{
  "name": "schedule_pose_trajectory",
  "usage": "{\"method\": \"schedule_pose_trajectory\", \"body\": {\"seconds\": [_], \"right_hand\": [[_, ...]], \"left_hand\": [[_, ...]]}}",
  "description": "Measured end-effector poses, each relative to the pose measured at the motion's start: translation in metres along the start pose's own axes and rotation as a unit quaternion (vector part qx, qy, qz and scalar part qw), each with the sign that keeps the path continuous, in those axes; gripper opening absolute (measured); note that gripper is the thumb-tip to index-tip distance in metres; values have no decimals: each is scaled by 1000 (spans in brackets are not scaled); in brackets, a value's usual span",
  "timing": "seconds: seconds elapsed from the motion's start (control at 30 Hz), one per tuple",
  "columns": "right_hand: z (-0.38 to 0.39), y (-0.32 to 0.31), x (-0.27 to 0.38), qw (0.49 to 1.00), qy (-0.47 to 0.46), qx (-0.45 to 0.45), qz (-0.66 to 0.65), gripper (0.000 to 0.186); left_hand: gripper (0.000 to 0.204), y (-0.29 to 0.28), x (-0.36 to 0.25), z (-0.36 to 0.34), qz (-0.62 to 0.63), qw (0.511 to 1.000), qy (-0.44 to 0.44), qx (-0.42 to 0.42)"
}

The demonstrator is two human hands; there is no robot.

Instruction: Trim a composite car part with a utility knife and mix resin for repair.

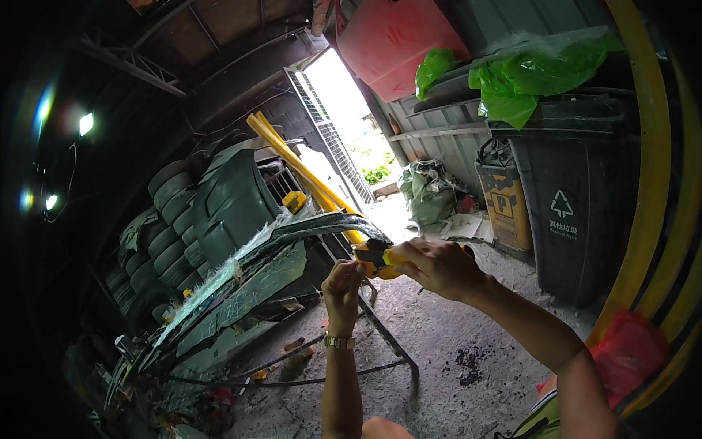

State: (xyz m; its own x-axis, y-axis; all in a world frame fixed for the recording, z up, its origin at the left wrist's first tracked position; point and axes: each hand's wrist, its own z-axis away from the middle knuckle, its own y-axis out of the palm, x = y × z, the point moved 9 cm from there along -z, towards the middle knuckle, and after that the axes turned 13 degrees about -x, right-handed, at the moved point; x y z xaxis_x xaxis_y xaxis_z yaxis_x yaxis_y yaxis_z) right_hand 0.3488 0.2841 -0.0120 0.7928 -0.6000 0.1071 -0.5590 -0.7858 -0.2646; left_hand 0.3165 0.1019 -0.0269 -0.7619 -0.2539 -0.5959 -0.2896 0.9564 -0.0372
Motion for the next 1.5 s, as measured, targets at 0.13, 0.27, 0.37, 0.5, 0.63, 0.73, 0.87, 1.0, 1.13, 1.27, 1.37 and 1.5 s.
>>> {"method": "schedule_pose_trajectory", "body": {"seconds": [0.13,0.27,0.37,0.5,0.63,0.73,0.87,1.0,1.13,1.27,1.37,1.5], "right_hand": [[-9,-7,-2,999,46,26,7,25],[18,-30,-41,978,173,-111,-45,24],[46,-23,-56,974,181,-126,-52,27],[56,-6,-48,988,109,-89,-55,28],[43,6,-40,999,12,-32,-19,28],[37,0,-46,999,-30,-42,-15,28],[25,-3,-40,996,-79,-44,7,18],[14,-9,-36,988,-126,-40,84,14],[2,-7,-48,989,-100,-45,95,13],[-11,-68,-122,946,133,-289,-62,16],[12,-41,-109,965,122,-227,-56,19],[42,-23,-75,978,111,-160,-69,22]], "left_hand": [[11,-3,-5,-2,-55,998,33,-16],[12,-5,2,-5,-36,998,37,-31],[11,-5,4,-3,-58,996,39,-52],[11,1,-8,-1,-85,993,53,-59],[10,1,-7,0,-121,991,39,-43],[10,5,-5,1,-132,989,47,-42],[11,1,-8,0,-155,985,62,-51],[10,0,-10,-2,-164,982,76,-59],[13,-5,-12,0,-172,980,72,-64],[13,-1,-6,7,-181,979,68,-64],[14,-4,-8,2,-138,985,49,-90],[14,-3,-1,8,-146,986,36,-67]]}}
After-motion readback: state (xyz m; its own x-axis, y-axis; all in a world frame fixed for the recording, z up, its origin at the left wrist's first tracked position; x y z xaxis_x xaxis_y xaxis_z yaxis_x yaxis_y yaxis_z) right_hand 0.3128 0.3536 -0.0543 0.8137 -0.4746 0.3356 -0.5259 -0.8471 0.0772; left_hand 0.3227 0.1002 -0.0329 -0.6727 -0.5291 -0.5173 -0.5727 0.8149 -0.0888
